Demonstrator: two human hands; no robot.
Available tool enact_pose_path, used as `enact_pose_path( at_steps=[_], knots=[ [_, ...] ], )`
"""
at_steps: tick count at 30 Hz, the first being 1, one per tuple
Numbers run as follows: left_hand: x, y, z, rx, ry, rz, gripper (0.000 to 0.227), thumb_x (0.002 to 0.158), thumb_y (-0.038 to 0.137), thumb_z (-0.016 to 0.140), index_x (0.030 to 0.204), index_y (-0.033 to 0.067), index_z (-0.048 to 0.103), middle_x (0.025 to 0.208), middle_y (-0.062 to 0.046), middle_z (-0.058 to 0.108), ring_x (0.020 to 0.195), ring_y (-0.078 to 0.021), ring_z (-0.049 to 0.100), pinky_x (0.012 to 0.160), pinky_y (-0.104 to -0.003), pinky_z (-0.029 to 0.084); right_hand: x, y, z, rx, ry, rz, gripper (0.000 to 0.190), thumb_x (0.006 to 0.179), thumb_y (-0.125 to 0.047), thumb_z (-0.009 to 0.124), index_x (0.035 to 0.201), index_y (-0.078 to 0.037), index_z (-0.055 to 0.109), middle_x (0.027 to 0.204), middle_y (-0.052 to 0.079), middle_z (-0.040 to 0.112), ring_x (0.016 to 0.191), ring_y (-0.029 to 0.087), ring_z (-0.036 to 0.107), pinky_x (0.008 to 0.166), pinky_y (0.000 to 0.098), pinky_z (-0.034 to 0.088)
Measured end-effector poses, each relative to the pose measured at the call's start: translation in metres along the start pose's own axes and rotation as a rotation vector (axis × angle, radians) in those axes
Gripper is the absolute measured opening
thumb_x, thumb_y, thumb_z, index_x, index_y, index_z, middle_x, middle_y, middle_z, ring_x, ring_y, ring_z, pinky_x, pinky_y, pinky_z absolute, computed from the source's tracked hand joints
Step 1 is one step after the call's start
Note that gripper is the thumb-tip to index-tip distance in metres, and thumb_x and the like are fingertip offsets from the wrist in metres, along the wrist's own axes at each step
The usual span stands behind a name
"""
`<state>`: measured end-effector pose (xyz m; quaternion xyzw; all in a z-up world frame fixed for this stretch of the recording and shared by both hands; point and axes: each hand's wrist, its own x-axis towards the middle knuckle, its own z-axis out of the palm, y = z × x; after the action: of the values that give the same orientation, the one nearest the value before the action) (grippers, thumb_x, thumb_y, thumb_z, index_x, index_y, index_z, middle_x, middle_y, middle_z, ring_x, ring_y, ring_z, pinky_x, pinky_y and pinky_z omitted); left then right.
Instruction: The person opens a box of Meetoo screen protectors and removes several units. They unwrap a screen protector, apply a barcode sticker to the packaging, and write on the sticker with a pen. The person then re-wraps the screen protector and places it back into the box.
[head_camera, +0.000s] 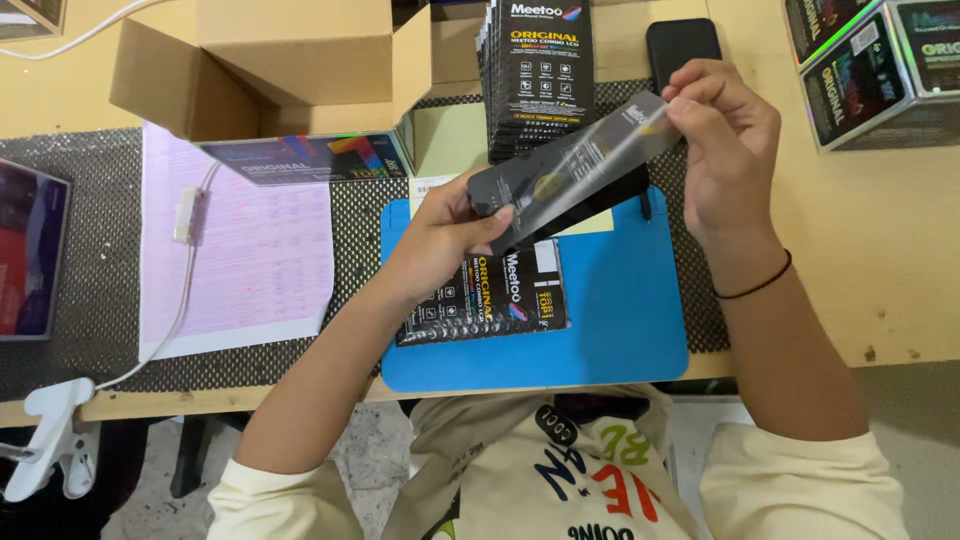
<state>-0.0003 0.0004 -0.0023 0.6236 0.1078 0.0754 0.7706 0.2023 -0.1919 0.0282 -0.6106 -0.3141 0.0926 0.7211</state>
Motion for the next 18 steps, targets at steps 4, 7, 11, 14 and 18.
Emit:
enact_pose_path(
  at_steps=[4,7,11,14,18],
  knots=[
    [-0.003,0.005,0.004,-0.027,-0.024,-0.011,0.022,0.103,0.018,0.061,0.123,0.0091,0.065,0.093,0.001,0.064,0.079,-0.0099,0.060,0.062,-0.022,0.051,-0.001,0.004,-0.001,-0.084,0.021,-0.075,0.008,0.098,-0.012,0.063,0.091,-0.012,0.064,0.112,0.003,0.059,0.108,0.017,0.057,0.098,0.0333,0.051],
    [-0.004,0.013,0.008,0.120,0.000,-0.050,0.029,0.106,0.038,0.047,0.113,0.0159,0.066,0.088,0.007,0.061,0.081,-0.0033,0.060,0.066,-0.022,0.059,-0.003,-0.001,0.000,-0.085,0.006,-0.111,0.007,0.099,-0.011,0.062,0.092,-0.011,0.061,0.113,0.004,0.058,0.108,0.018,0.057,0.100,0.0349,0.050],
    [-0.002,0.009,0.010,0.161,0.039,-0.040,0.039,0.105,0.044,0.041,0.121,0.0152,0.061,0.090,0.005,0.058,0.082,-0.0061,0.059,0.068,-0.024,0.060,-0.005,-0.005,0.001,-0.074,0.010,-0.155,0.007,0.096,-0.016,0.063,0.091,-0.011,0.063,0.114,0.003,0.057,0.109,0.018,0.056,0.107,0.0359,0.050],
    [0.001,0.007,0.010,0.142,0.119,0.008,0.047,0.105,0.041,0.042,0.138,0.0125,0.059,0.106,-0.002,0.069,0.086,-0.0116,0.064,0.064,-0.026,0.059,-0.005,-0.004,0.001,-0.077,0.016,-0.189,0.007,0.096,-0.012,0.065,0.090,-0.009,0.063,0.114,0.005,0.055,0.108,0.018,0.056,0.108,0.0351,0.049],
    [0.009,-0.015,0.002,0.063,0.284,0.058,0.044,0.105,0.039,0.047,0.136,0.0108,0.060,0.088,0.000,0.060,0.082,-0.0108,0.060,0.068,-0.030,0.060,-0.006,-0.002,0.003,-0.074,-0.002,-0.172,0.007,0.097,-0.011,0.069,0.090,-0.011,0.066,0.115,0.003,0.056,0.108,0.016,0.055,0.106,0.0325,0.051]
  ],
)
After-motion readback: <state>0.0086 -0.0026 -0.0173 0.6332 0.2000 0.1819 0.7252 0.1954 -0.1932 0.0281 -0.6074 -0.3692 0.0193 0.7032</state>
